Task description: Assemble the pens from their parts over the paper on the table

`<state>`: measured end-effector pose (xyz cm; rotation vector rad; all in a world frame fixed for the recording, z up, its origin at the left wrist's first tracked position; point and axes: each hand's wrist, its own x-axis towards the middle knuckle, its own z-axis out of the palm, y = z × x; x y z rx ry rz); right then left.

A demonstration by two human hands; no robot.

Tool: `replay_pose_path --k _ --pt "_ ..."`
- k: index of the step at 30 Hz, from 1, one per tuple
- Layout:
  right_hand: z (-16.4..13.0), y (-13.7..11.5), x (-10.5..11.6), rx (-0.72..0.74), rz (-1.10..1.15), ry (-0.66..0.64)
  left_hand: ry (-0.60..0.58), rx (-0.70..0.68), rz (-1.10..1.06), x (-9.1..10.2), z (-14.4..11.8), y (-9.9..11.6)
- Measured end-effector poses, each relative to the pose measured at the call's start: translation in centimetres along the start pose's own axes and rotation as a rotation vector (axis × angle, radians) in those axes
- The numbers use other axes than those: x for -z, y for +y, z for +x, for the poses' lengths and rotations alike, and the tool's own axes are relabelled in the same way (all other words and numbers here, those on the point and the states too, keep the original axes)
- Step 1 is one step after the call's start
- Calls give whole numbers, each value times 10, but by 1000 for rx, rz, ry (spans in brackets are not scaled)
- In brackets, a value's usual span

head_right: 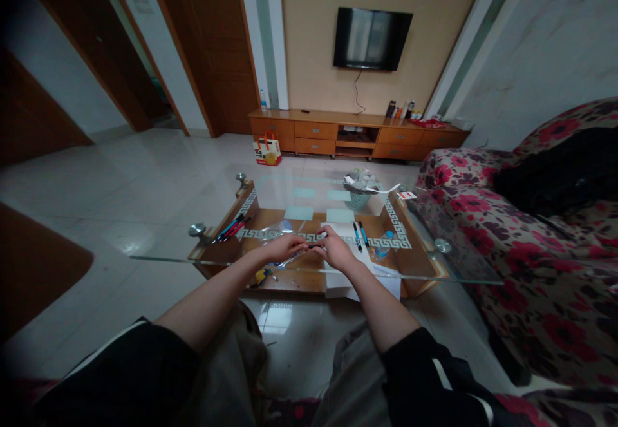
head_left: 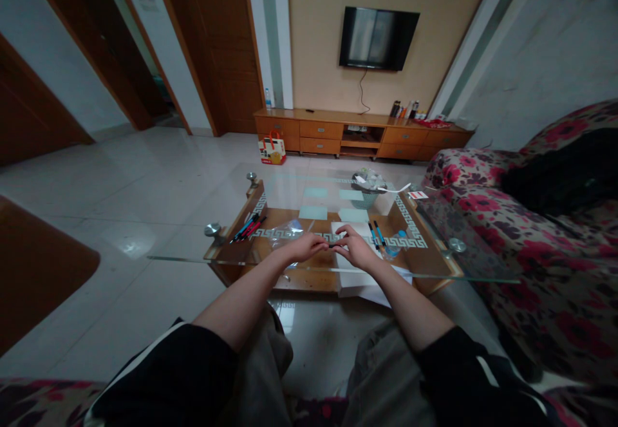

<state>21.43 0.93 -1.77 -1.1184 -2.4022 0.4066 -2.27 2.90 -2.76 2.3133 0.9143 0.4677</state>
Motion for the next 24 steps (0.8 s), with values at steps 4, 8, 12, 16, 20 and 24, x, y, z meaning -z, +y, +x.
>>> replay_pose_path --k 4,8,12,16,20,24 --pt "0 2 0 5 3 6 -6 8 -6 2 0 3" --pt "0 4 -1 -1 15 5 -16 13 -30 4 -2 7" --pt "0 4 0 1 23 12 -23 27 -41 5 -3 8" --pt "0 6 0 6 25 21 -26 43 -39 5 -2 8" --pt "0 9 -1 -1 20 21 -29 49 -33 5 -3 8" --pt "0 9 1 2 23 28 -30 52 -37 6 -3 9"
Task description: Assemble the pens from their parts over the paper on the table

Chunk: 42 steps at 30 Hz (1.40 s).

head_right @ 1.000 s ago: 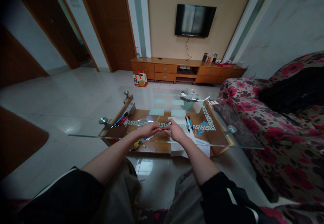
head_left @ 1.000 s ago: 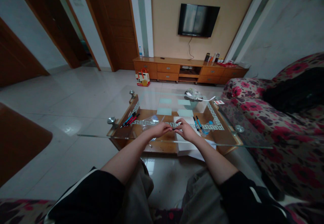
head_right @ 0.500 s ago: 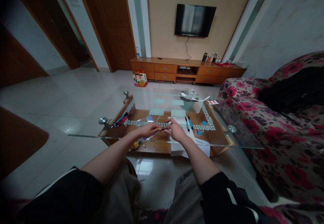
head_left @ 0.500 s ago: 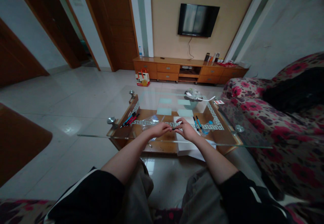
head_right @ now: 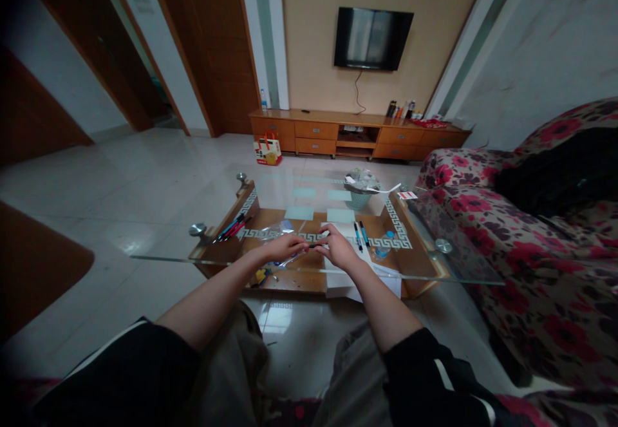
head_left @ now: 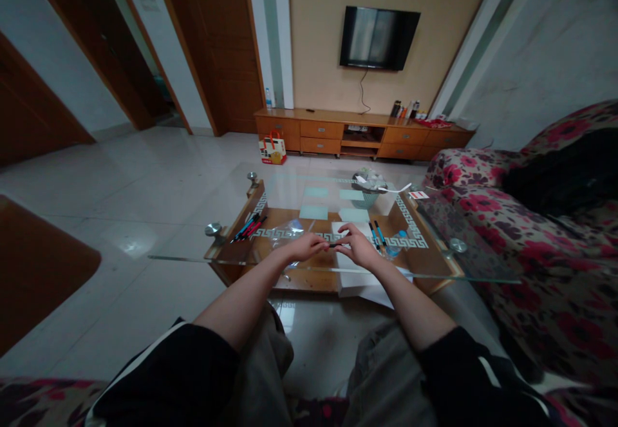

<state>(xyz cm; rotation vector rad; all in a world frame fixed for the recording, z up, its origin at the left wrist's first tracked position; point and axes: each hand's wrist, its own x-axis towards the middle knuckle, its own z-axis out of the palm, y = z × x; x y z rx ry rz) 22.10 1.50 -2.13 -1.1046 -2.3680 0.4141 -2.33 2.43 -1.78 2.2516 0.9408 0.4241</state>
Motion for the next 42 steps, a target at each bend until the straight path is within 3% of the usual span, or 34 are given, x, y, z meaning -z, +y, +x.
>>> replay_pose_path --k 10,21,30,36,42 --pt "-1 7 2 -4 18 41 40 3 66 -4 1 -4" --pt "-3 30 5 -170 233 248 220 47 181 3 -9 -22" --pt "-5 35 8 -358 202 384 219 37 218 2 -7 -15" --pt "-11 43 11 -264 -46 289 229 31 202 2 -8 -18" --pt "-14 51 4 -326 -129 90 221 0 227 1 -7 -17"
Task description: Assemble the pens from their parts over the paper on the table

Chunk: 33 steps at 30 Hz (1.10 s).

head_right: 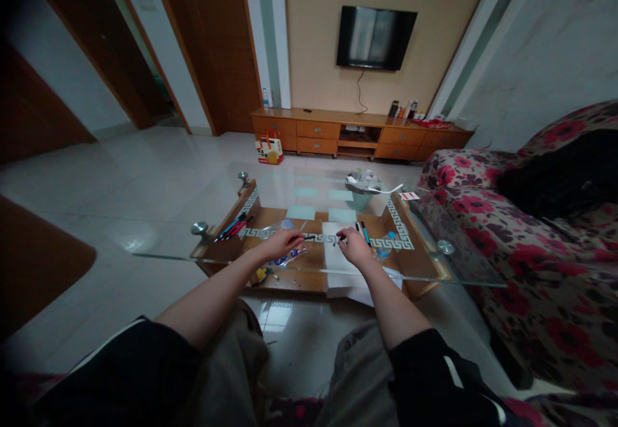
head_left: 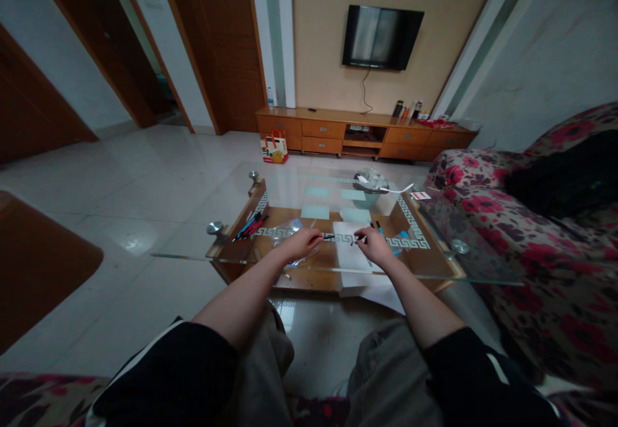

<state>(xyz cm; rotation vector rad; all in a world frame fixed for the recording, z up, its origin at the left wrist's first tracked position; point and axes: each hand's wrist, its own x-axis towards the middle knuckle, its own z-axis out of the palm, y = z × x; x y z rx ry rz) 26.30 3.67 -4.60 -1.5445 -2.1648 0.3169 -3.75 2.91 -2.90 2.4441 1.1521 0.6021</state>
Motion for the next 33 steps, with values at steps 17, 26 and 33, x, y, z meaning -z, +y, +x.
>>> replay_pose_path --k 17,26,33 --pt "-1 -7 -1 -39 -27 -78 -8 6 6 -1 0 1" --pt "-3 -11 0 -64 -30 -121 -19 0 8 -2 0 -1" --pt "-6 -14 3 19 -56 -34 -30 6 17 -1 0 1"
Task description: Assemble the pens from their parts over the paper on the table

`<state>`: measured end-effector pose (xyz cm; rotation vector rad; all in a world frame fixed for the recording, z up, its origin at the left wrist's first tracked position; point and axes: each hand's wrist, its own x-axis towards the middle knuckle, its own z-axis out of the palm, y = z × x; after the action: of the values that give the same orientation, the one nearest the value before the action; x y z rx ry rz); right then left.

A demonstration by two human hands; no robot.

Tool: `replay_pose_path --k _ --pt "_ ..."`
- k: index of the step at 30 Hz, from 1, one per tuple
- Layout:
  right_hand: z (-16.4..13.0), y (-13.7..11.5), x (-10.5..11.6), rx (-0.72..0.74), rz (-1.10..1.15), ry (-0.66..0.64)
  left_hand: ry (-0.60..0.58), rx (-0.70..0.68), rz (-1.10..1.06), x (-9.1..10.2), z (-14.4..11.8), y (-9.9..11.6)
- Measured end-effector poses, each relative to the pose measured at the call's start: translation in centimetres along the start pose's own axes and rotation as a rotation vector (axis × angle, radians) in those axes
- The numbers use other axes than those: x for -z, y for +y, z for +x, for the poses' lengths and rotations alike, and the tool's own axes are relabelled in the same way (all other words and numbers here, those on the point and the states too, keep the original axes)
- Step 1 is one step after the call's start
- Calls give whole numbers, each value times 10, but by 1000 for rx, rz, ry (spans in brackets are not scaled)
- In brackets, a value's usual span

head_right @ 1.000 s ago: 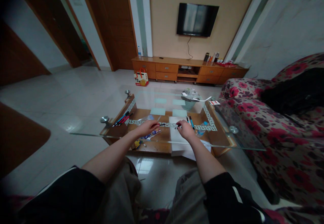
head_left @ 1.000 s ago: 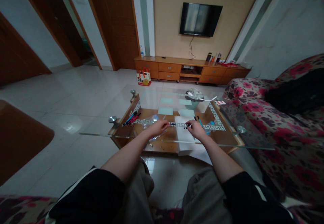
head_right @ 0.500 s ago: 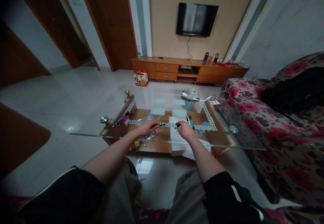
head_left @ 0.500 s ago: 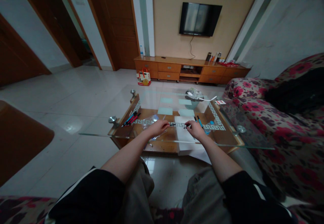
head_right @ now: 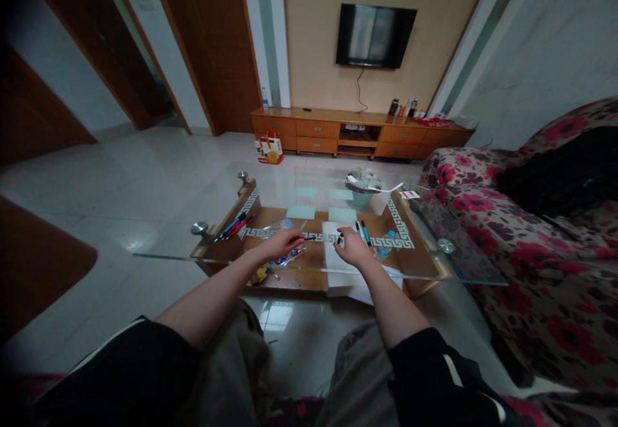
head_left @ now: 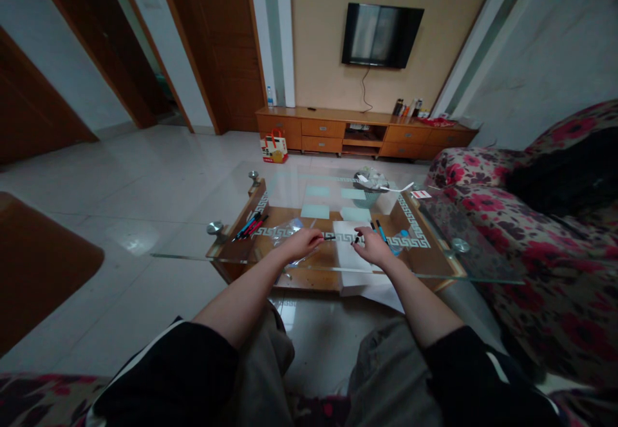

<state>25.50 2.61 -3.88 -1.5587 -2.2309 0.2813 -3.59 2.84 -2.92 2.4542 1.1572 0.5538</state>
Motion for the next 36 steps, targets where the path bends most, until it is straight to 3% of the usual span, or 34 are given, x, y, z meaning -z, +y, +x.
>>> replay_pose_path --k 6,14,24,36 --pt "-2 -27 12 78 53 171 7 -26 -25 2 0 8" --pt "-7 -61 12 272 85 -25 61 -91 -29 4 1 19" --pt "-5 -62 10 285 9 -135 17 -93 -20 8 1 24" --pt "-2 -55 9 307 20 -83 -37 -107 18 2 1 18"
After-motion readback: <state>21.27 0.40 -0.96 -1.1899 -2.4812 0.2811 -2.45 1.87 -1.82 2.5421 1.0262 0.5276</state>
